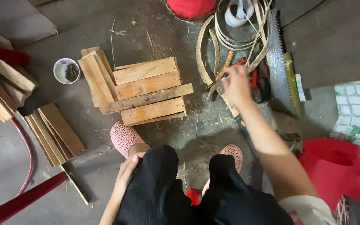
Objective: Shaving a bamboo stick using scissors to refine its shape and surface.
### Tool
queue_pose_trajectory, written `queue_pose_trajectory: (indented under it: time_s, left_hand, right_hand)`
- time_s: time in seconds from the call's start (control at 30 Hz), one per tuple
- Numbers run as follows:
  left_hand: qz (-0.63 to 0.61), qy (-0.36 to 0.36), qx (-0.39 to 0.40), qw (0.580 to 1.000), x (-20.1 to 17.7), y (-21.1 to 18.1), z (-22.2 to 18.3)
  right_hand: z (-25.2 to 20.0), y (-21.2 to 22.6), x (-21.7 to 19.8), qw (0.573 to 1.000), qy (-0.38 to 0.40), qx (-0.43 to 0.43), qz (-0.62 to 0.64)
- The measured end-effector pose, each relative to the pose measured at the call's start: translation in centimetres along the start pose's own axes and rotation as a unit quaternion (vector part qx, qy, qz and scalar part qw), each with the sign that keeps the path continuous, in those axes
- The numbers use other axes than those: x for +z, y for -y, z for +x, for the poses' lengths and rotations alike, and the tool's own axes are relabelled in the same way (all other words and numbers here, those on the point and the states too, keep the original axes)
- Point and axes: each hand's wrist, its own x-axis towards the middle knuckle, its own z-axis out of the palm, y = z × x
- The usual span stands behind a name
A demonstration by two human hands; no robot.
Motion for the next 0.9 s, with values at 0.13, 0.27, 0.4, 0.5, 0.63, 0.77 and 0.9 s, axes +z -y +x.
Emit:
queue_pose_trajectory:
  time_s: [0.13,0.27,0.4,0.5,0.63,0.77,0.9]
  left_hand:
    - [0.005,-0.011,0.0,1.0,-0.2,0.0,-0.2]
    - [-0.043,-0.014,-0.019,0.999,0.0,-0.3,-0.2]
    - [-0.047,-0.035,-0.057,0.997,-0.1,0.2,0.2]
    - [-0.027,0.002,-0.015,1.0,-0.8,0.4,0.6]
    - [0.034,-0.004,-0.062,0.998,1.3,-5.1,2.8]
    - [0.076,0.038,-0.034,0.996,3.9,-7.3,7.2]
    - [0.199,0.131,-0.022,0.971,7.0,-7.9,11.7]
  right_hand:
    - [-0.5,-1.8,6.4,0.98,-0.141,-0.135,-0.044]
    - [2.4,-1.6,7.9,0.975,-0.194,-0.072,-0.08]
    - [5.3,-2.0,8.5,0.977,-0.121,-0.026,-0.172]
    - [5.1,-2.6,8.0,0.976,-0.181,-0.021,-0.12]
    - [-1.6,-1.0,5.6,0.978,-0.177,0.039,0.1]
    - [-11.4,1.8,6.7,0.928,-0.016,-0.065,0.366]
    - [-17.3,3.4,8.5,0.828,0.207,-0.03,0.521]
